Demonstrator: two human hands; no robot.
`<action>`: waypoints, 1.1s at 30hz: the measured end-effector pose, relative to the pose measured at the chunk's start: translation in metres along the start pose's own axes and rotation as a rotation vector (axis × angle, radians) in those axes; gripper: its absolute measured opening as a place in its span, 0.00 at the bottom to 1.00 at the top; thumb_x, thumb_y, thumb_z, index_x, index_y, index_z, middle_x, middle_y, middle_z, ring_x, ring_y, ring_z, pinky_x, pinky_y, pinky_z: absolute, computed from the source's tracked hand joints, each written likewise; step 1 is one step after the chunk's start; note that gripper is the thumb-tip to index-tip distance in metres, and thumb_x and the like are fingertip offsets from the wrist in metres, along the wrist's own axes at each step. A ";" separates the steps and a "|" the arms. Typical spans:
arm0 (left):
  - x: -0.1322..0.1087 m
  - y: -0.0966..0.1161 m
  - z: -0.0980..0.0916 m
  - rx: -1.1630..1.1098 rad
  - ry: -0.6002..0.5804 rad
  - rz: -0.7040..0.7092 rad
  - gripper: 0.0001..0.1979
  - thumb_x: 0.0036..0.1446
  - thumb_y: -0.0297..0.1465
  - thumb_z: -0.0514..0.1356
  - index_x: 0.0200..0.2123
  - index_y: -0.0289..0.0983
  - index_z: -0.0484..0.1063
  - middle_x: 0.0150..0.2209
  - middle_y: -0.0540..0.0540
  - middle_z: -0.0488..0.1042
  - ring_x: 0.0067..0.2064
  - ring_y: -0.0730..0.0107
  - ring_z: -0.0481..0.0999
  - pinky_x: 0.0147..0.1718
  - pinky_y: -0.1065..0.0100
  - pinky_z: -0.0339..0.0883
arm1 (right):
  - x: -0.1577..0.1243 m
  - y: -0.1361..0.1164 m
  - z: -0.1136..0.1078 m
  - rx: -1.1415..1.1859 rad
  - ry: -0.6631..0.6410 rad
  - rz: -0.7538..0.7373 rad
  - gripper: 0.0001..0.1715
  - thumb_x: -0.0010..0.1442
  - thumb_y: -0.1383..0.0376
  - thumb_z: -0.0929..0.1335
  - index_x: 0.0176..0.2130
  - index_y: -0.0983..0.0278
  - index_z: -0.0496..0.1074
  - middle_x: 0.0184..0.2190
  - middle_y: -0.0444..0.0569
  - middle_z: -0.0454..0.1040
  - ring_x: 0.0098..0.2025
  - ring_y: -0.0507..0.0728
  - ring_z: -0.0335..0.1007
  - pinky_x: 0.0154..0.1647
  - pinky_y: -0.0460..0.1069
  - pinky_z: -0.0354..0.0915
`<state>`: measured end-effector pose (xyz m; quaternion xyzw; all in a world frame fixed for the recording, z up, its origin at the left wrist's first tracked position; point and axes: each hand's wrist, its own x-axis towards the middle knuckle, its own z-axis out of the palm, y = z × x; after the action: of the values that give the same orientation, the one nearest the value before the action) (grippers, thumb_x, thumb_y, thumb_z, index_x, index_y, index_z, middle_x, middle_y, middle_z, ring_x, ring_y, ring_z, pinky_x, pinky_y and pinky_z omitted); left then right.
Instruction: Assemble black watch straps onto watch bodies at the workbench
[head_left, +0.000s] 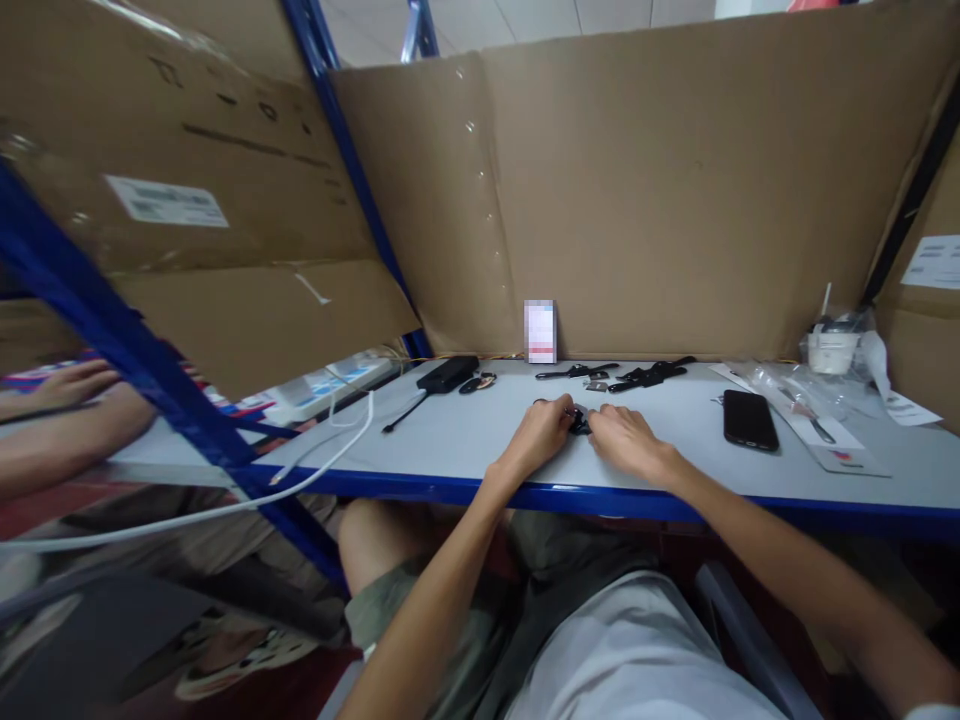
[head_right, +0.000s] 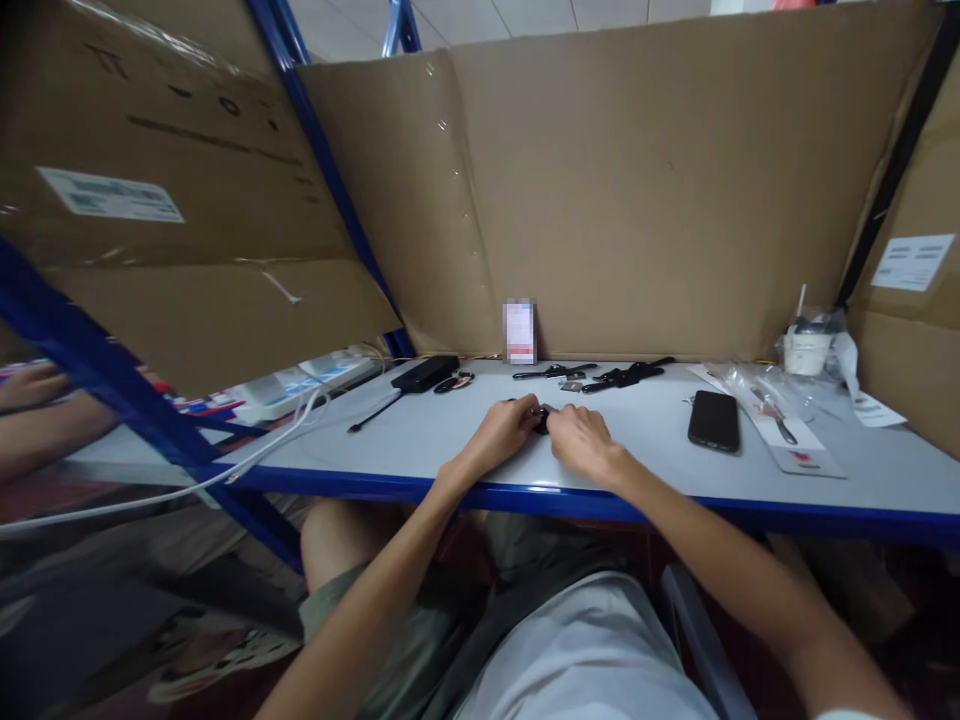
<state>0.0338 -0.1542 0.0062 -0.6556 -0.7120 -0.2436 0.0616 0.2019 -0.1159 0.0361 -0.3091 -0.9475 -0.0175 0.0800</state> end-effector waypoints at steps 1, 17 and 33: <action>-0.001 0.003 0.000 0.010 0.000 -0.001 0.07 0.62 0.24 0.54 0.39 0.39 0.70 0.35 0.43 0.79 0.41 0.59 0.78 0.36 0.67 0.60 | -0.007 -0.007 0.002 -0.014 0.021 0.024 0.21 0.67 0.73 0.57 0.51 0.71 0.72 0.49 0.64 0.75 0.51 0.64 0.73 0.47 0.53 0.66; -0.013 0.054 -0.003 0.083 -0.130 0.066 0.10 0.66 0.28 0.52 0.35 0.39 0.73 0.37 0.40 0.79 0.42 0.58 0.79 0.38 0.66 0.62 | -0.047 0.027 0.007 0.195 -0.001 0.170 0.15 0.66 0.65 0.63 0.51 0.65 0.70 0.48 0.59 0.77 0.51 0.64 0.74 0.45 0.52 0.63; -0.025 0.066 0.008 0.178 -0.142 -0.048 0.12 0.69 0.30 0.46 0.41 0.37 0.68 0.36 0.37 0.79 0.40 0.55 0.80 0.34 0.64 0.62 | -0.035 0.017 0.003 0.159 0.050 0.215 0.17 0.65 0.66 0.61 0.52 0.65 0.70 0.44 0.60 0.79 0.48 0.66 0.76 0.44 0.54 0.64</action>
<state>0.1026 -0.1721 0.0070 -0.6460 -0.7488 -0.1340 0.0633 0.2388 -0.1225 0.0273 -0.4010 -0.9050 0.0588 0.1293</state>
